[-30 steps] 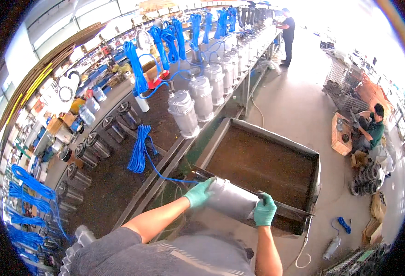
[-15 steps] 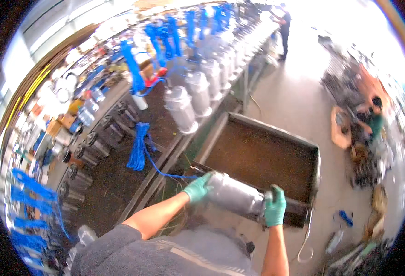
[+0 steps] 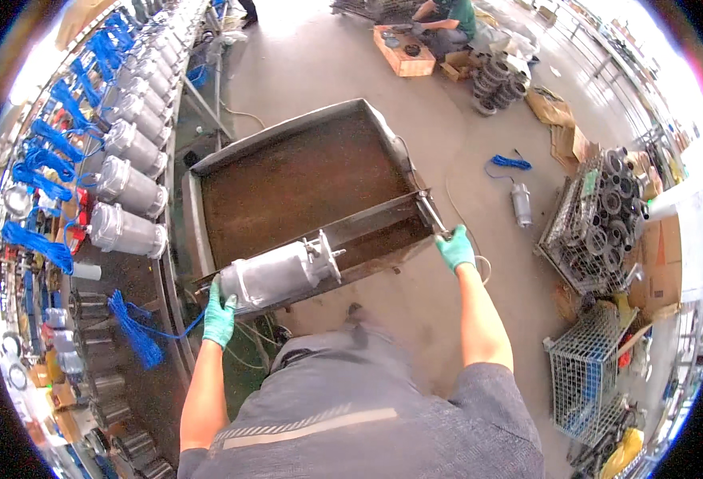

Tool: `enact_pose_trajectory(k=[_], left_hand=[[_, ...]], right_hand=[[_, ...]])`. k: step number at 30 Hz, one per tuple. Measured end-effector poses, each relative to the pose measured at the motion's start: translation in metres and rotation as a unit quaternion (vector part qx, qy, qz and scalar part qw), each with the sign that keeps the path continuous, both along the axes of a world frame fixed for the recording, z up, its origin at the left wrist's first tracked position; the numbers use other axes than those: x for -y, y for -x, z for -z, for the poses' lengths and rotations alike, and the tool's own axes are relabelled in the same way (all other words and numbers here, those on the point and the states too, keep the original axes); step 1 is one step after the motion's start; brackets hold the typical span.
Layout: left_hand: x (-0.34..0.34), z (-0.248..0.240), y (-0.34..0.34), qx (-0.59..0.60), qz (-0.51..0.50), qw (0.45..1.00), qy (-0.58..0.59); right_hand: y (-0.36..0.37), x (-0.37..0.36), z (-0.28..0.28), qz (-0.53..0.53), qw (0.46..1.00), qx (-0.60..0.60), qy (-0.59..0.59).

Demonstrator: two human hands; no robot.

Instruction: The person handles a metal cylindrical pump component with a blue cable, lowers it into a rectangular water tank, and rotates it while submerged. They then lift the pump out, wipe the exterior with a cloth, and mark the casing with a pen.

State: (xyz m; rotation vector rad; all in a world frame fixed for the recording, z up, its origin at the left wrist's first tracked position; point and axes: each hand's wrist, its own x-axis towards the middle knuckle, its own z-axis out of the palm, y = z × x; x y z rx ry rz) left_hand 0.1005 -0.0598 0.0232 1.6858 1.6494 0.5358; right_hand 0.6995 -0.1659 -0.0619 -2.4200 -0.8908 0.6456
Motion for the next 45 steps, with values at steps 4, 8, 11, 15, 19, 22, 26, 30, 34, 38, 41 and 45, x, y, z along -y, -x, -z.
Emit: enact_pose_trajectory(k=[4, 8, 11, 15, 19, 22, 26, 30, 34, 38, 41, 45], left_hand=[[-0.001, -0.001, 0.002, -0.004, 0.005, 1.000, 0.021], [-0.008, -0.006, -0.004, -0.015, 0.016, 1.000, 0.008], [-0.006, -0.008, 0.002, -0.006, 0.006, 1.000, 0.023], [-0.010, -0.010, -0.003, -0.040, -0.011, 0.998, 0.045], [-0.010, -0.009, 0.002, -0.057, 0.010, 0.998, 0.027], [-0.003, -0.009, 0.009, -0.079, 0.006, 0.997, 0.017], [-0.007, -0.003, 0.007, -0.071, 0.013, 0.997, -0.006], [-0.011, 0.000, 0.005, -0.117, 0.018, 0.993, 0.004], [-0.012, -0.012, 0.004, -0.064, 0.016, 0.998, 0.019], [-0.012, -0.017, 0.007, -0.054, 0.023, 0.998, 0.017], [-0.013, -0.019, 0.008, -0.048, 0.021, 0.998, 0.025], [-0.016, -0.030, 0.005, -0.023, 0.023, 0.998, 0.046]], right_hand=[[0.010, -0.067, -0.030, -0.021, 1.000, -0.019, 0.009], [0.000, -0.135, -0.016, 0.003, 1.000, 0.001, -0.021], [0.021, -0.141, -0.018, -0.058, 0.997, 0.032, 0.033], [0.073, -0.099, -0.065, -0.177, 0.983, 0.054, -0.017], [0.148, -0.083, -0.118, -0.257, 0.959, -0.017, -0.120], [0.204, -0.089, -0.172, -0.351, 0.930, -0.031, -0.103], [0.241, -0.101, -0.193, -0.402, 0.906, 0.006, -0.132], [0.248, -0.114, -0.192, -0.458, 0.875, 0.138, -0.079], [0.250, -0.120, -0.184, -0.481, 0.855, 0.182, -0.066], [0.257, -0.118, -0.189, -0.479, 0.854, 0.200, -0.034], [0.264, -0.117, -0.198, -0.469, 0.861, 0.195, -0.001], [0.259, -0.117, -0.186, -0.460, 0.869, 0.181, -0.030]])
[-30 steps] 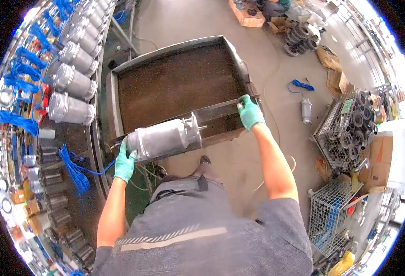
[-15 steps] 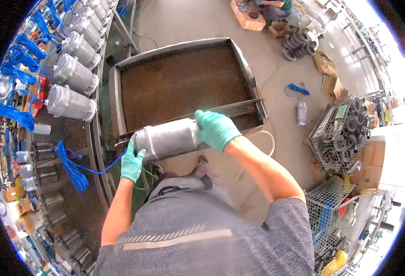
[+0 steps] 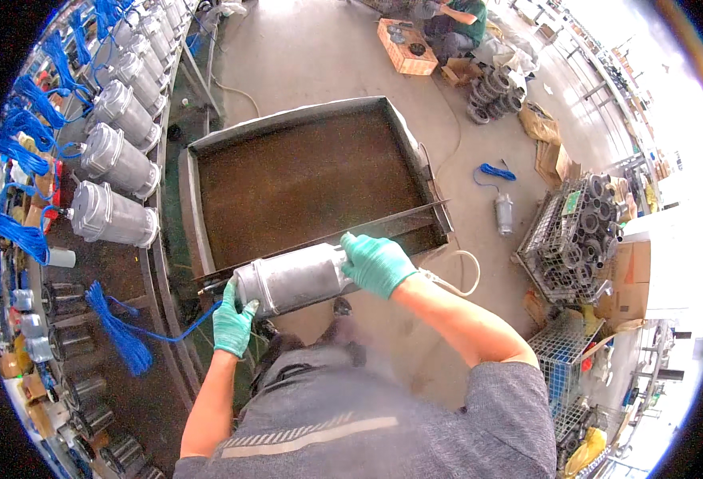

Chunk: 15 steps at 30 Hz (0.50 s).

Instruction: The person handles a metal cylindrical pump component with a blue cable, lowers it into a rectangular water tank, and rotates it while submerged. They then lift the pump out, wipe the exterior with a cloth, and mark the casing with a pen.

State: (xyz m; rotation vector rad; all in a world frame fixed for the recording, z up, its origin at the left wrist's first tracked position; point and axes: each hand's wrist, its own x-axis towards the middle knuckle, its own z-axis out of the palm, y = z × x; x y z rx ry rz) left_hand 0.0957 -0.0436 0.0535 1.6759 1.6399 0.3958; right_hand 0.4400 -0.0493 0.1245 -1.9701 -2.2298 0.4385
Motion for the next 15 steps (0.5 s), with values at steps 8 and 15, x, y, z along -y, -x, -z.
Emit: enact_pose_trajectory(k=[8, 15], left_hand=[[0.004, 0.007, 0.004, 0.018, -0.001, 0.999, -0.037], [-0.001, 0.011, 0.005, 0.031, 0.004, 0.999, -0.036]], right_hand=[[0.006, 0.002, 0.002, 0.005, 0.999, 0.028, -0.019], [0.007, -0.003, -0.005, 0.016, 0.999, 0.030, -0.012]])
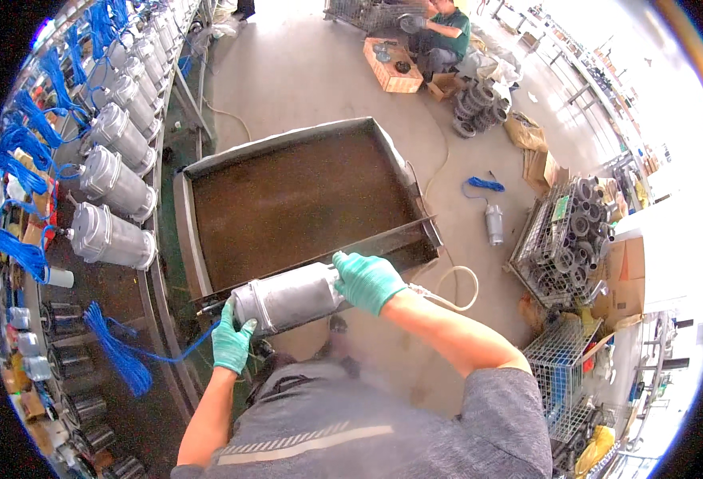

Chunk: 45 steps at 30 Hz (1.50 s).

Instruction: The person handles a metal cylindrical pump component with a blue cable, lowers it into a rectangular water tank, and rotates it while submerged. They then lift the pump out, wipe the exterior with a cloth, and mark the casing with a pen.

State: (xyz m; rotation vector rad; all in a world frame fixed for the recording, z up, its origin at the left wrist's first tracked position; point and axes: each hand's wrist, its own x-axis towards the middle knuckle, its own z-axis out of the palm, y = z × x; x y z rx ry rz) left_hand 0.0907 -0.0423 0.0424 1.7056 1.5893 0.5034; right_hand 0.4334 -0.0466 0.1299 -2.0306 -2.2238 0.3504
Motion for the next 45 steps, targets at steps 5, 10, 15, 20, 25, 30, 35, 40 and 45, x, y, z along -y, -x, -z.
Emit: enact_pose_trajectory(k=[5, 10, 15, 20, 25, 30, 35, 40, 45], left_hand=[[0.000, -0.006, 0.000, -0.018, 0.000, 1.000, 0.016], [0.002, -0.002, 0.001, -0.001, -0.002, 1.000, 0.008], [-0.001, -0.010, -0.002, 0.011, 0.001, 1.000, 0.016], [-0.002, -0.019, -0.005, 0.026, -0.013, 0.998, 0.058], [-0.002, -0.014, -0.004, 0.023, -0.015, 0.998, 0.061], [0.001, -0.006, -0.002, 0.037, -0.016, 0.999, 0.030], [0.001, -0.001, -0.002, 0.029, -0.004, 1.000, 0.000], [-0.001, 0.007, -0.001, -0.009, 0.007, 1.000, -0.010], [0.008, 0.009, 0.003, 0.028, -0.011, 1.000, 0.001]], right_hand=[[0.002, 0.004, -0.004, 0.001, 0.999, 0.009, 0.033], [0.004, 0.003, -0.009, 0.004, 1.000, 0.010, 0.027], [0.001, 0.002, 0.001, 0.003, 1.000, 0.008, 0.017], [0.002, 0.001, 0.000, 0.008, 1.000, 0.006, 0.019], [0.003, 0.002, 0.006, 0.014, 1.000, 0.006, -0.003], [0.003, 0.003, 0.004, 0.017, 1.000, -0.005, 0.004], [0.003, 0.005, -0.003, 0.013, 1.000, -0.019, 0.007], [-0.005, 0.001, -0.020, 0.014, 0.997, -0.048, 0.066], [-0.051, 0.029, -0.025, 0.072, 0.987, -0.133, 0.059]])
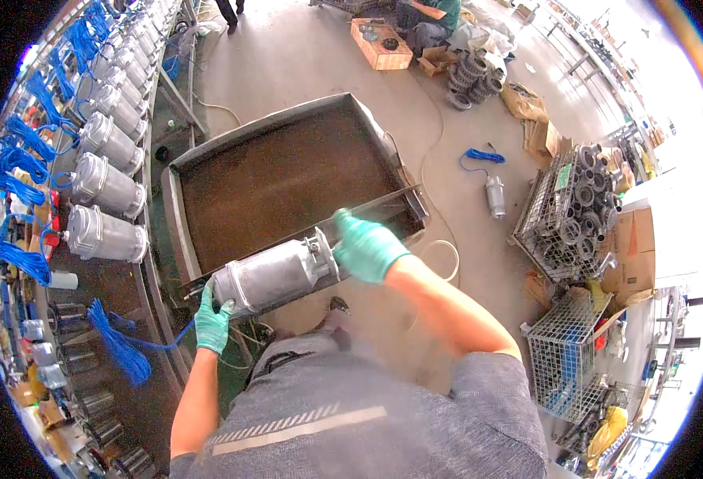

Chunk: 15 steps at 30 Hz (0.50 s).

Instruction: The person handles a metal cylindrical pump component with a blue cable, lowers it into a rectangular water tank, and rotates it while submerged. They then lift the pump out, wipe the exterior with a cloth, and mark the casing with a pen.

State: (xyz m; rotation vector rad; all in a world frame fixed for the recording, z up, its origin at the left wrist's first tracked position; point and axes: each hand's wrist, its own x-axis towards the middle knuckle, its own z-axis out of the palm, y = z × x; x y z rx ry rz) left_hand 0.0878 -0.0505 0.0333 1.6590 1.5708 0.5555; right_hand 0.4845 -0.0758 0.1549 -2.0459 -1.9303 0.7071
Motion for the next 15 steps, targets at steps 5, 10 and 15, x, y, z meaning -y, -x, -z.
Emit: enact_pose_trajectory(k=[5, 10, 15], left_hand=[[-0.004, 0.008, -0.004, -0.014, -0.009, 1.000, 0.006], [-0.004, 0.004, -0.008, -0.021, -0.005, 1.000, 0.017], [0.001, -0.010, -0.017, -0.083, -0.020, 0.996, 0.015]], right_hand=[[-0.156, 0.022, 0.122, 0.113, 0.985, 0.113, 0.056], [-0.217, 0.010, 0.173, 0.206, 0.959, 0.176, 0.083], [-0.208, -0.034, 0.183, 0.213, 0.953, 0.198, 0.083]])
